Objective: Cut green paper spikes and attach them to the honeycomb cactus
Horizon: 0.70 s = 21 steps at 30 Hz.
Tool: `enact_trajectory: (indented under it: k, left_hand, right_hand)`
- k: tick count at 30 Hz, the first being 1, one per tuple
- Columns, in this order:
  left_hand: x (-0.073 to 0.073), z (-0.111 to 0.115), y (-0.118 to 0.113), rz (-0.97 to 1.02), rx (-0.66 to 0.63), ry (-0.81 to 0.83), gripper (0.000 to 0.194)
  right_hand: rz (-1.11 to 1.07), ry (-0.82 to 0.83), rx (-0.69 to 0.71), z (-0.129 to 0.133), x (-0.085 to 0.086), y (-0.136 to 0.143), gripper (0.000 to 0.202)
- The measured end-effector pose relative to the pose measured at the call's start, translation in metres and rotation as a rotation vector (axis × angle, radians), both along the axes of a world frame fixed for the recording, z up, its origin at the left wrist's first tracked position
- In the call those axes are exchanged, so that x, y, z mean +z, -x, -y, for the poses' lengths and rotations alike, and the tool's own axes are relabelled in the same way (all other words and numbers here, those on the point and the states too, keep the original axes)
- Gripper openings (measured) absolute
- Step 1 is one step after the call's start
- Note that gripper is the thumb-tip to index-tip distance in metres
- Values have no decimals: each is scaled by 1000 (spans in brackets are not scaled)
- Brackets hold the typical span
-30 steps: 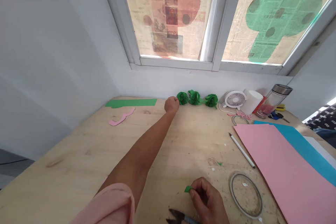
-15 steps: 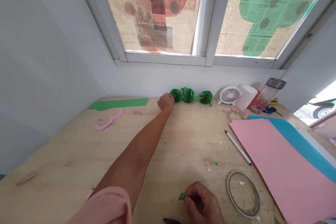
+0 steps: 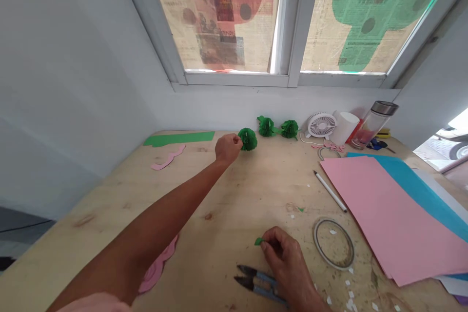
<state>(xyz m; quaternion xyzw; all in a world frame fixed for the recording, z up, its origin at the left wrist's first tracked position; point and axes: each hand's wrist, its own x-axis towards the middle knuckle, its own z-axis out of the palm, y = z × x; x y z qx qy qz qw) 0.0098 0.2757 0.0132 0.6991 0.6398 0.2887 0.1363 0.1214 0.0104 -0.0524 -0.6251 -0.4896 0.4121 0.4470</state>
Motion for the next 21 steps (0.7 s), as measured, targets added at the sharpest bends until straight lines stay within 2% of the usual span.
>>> enact_trajectory:
  k: [2,5,9,12,16,21]
  left_hand:
    - [6,36,18,31,-63,-5,13]
    - [9,100,47,72,-131,-1,14]
    - [3,185,77,183,-208,-60,12]
    - [-2,236,91,184,-221,-107,11]
    - [-8,279,102,174,-286,-109,10]
    - [-15,306,108,168,-318,-62,12]
  right_hand:
    - [-41,15,11,-2,2,-4,18]
    - [-113,-16,-53,-4,8,-8,21]
    - [-207,-36,-111,-5,20,-12,25]
    - [-226,-57,-104,-2,31,-13,23]
    - [-215,-68,-52,9,49,-13,20]
    - [-197,-45,30,31,60,-7,21]
